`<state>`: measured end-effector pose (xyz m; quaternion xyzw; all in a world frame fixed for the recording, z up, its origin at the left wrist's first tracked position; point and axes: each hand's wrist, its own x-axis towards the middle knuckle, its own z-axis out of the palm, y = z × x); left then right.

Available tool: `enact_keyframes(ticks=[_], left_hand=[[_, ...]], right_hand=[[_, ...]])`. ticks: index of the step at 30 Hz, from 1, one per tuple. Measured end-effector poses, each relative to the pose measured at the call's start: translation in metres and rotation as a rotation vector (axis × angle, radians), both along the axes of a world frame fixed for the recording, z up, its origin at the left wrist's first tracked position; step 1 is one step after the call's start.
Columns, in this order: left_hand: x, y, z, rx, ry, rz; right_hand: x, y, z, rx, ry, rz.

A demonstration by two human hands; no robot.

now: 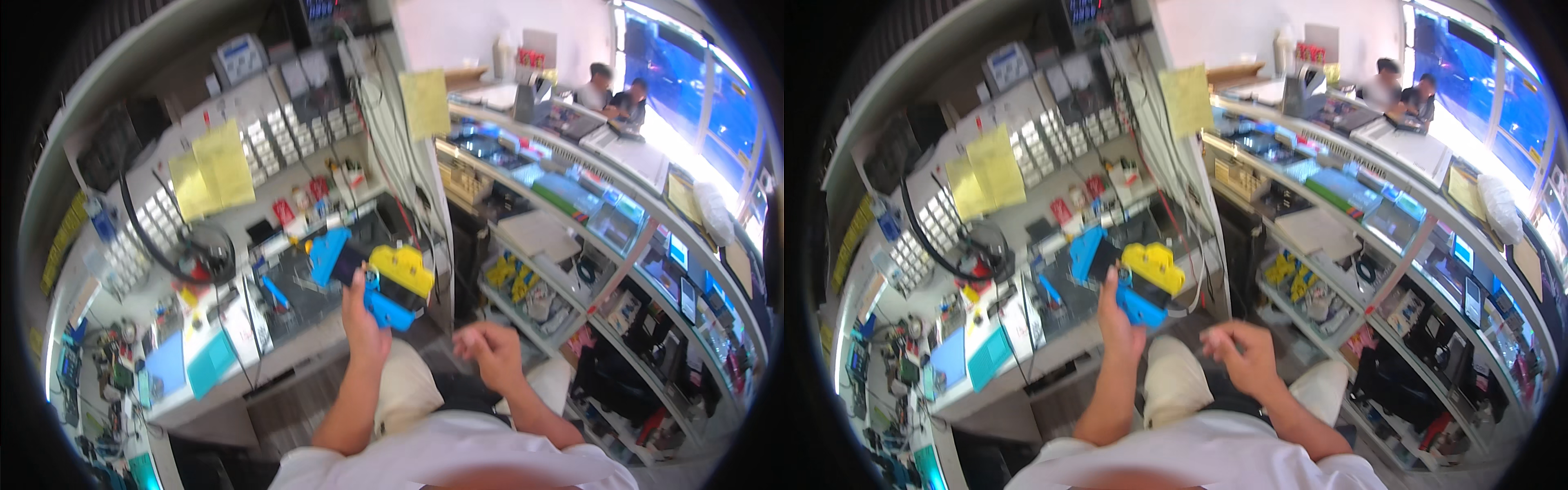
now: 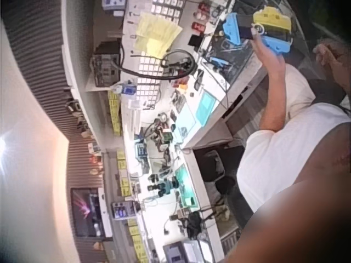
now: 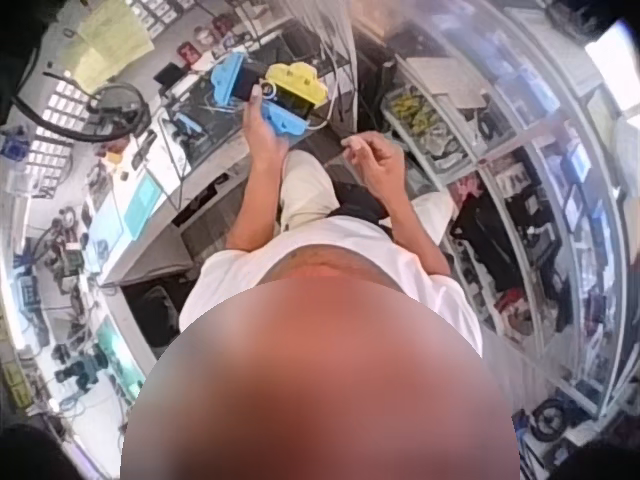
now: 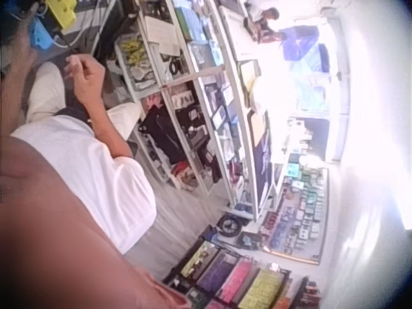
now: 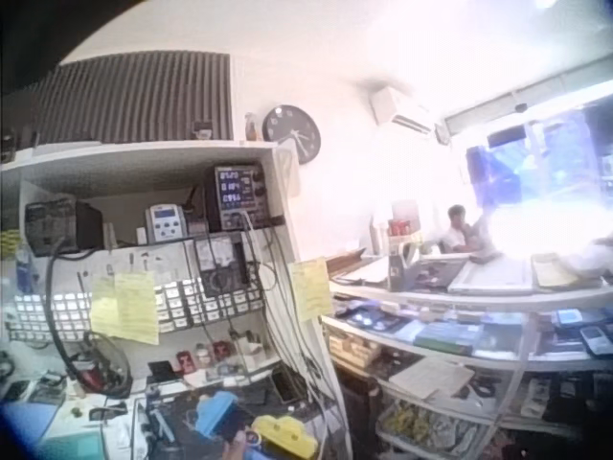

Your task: The person applies adhesive to a smartphone back panel, then attaches yellow and blue plastic clamps to hold the device. The person connects a charging cable, checks the screen, and removes the clamps before handing the phone to a customer.

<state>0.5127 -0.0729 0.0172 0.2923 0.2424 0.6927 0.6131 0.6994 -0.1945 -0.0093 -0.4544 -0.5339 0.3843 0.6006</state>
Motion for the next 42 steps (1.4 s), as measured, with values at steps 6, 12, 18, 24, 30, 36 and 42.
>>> enact_keyframes(ticks=[6, 12, 18, 24, 30, 36, 42], left_hand=[[0.000, -0.004, -0.004, 0.044, 0.077, 0.027], [0.001, -0.011, 0.001, 0.037, 0.103, 0.004], [0.000, -0.009, 0.001, -0.031, 0.047, -0.046], [0.002, -0.007, -0.002, -0.005, -0.028, -0.061], [0.001, -0.005, -0.012, -0.020, -0.060, -0.079], [0.000, 0.002, -0.018, -0.010, -0.036, -0.067], [-0.001, 0.005, -0.020, 0.011, -0.058, -0.109]], right_hand=[[0.002, 0.010, 0.001, 0.120, -0.001, -0.062], [0.000, 0.012, -0.003, 0.107, -0.038, -0.059], [0.002, 0.013, -0.004, 0.099, -0.066, -0.057], [0.005, 0.014, -0.003, 0.097, -0.119, -0.085], [0.005, 0.018, -0.005, 0.067, -0.107, -0.122], [0.005, 0.021, 0.004, 0.081, -0.162, -0.116], [0.006, 0.022, 0.002, 0.071, -0.097, -0.094]])
